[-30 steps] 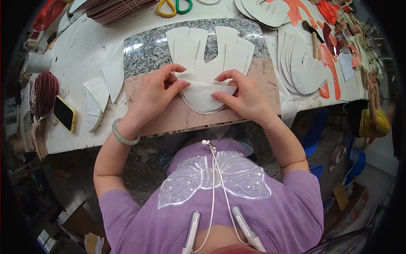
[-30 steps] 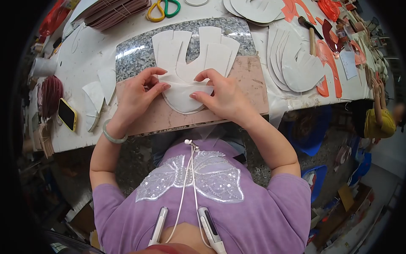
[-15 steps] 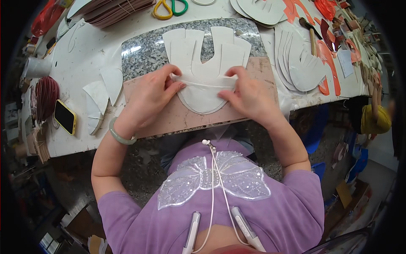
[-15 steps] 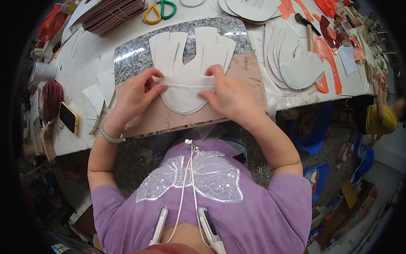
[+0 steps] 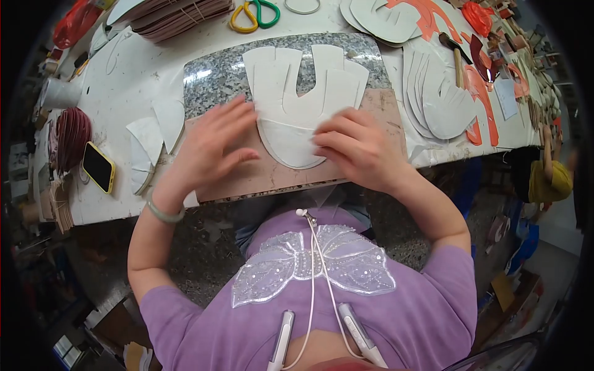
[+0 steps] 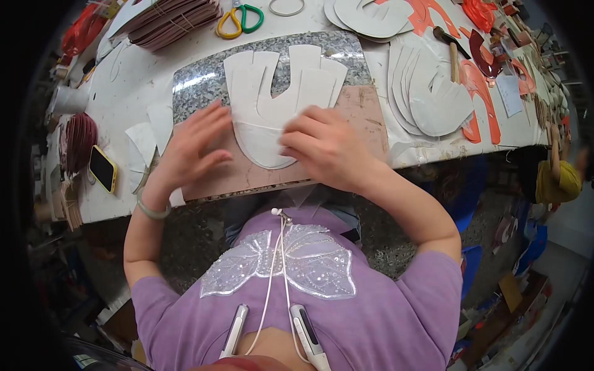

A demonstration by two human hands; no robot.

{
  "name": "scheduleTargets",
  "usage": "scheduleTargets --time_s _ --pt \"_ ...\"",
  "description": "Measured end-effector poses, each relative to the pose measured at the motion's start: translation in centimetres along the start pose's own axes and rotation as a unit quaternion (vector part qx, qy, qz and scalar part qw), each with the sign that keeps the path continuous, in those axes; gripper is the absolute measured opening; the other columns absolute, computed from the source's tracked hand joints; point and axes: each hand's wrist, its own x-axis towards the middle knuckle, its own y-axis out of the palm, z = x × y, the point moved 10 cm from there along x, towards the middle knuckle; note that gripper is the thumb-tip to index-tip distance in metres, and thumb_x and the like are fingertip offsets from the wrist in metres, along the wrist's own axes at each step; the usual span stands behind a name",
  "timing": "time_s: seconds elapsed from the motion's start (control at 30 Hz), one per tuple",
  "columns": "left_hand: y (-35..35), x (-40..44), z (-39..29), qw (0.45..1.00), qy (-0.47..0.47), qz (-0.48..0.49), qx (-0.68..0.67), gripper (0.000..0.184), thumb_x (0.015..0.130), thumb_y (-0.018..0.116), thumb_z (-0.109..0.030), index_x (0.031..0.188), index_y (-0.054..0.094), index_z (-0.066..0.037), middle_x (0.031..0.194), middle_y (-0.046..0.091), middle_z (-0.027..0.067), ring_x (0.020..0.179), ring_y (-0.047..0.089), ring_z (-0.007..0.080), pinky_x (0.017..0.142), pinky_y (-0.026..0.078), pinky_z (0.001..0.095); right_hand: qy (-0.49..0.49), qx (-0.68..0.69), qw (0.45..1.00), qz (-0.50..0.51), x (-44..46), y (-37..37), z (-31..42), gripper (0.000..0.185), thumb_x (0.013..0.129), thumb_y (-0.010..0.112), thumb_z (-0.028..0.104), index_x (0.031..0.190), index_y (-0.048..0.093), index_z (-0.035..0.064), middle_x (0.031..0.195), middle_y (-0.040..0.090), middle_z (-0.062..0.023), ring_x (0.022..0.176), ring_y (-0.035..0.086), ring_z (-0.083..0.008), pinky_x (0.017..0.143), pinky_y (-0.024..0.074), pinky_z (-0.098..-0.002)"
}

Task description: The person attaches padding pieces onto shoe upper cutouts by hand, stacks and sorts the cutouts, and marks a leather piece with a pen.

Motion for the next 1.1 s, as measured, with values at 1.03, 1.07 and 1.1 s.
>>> scheduleTargets --time_s 1.03,1.07,1.1 --pt "1.5 5.0 1.1 0.997 0.022 0.046 -0.055 0.113 0.055 0.083 -0.058 0.150 0.039 -0.016 0.149 0.045 0.0031 0.134 0.037 0.0265 0.110 0.025 0.0447 0.199 0.099 0.973 0.064 2.7 5.8 -4.1 0.017 0.080 0.072 0.009 0.089 0.058 0.0044 0.092 0.054 -0.0075 0.080 0.057 -0.0233 0.074 0.0478 -0.0338" --pt "1.5 5.0 1.0 0.997 0.026 0.045 -0.050 0.113 0.055 0.083 -0.058 0.150 0.039 -0.016 0.150 0.045 0.0031 0.134 0.037 0.0264 0.110 0.025 0.0447 0.196 0.108 0.972 0.066 2.6 5.7 -4.0 0.016 0.080 0.071 0.009 0.088 0.058 0.0044 0.091 0.054 -0.0075 0.079 0.056 -0.0232 0.073 0.0474 -0.0338" --pt "1.6 5.0 1.0 0.998 0.029 0.045 -0.045 0.112 0.055 0.083 -0.058 0.150 0.039 -0.016 0.150 0.045 0.0031 0.134 0.037 0.0264 0.110 0.025 0.0448 0.193 0.118 0.972 0.068 2.6 5.7 -3.9 0.016 0.080 0.071 0.009 0.087 0.057 0.0044 0.090 0.054 -0.0075 0.078 0.056 -0.0231 0.072 0.0470 -0.0338"
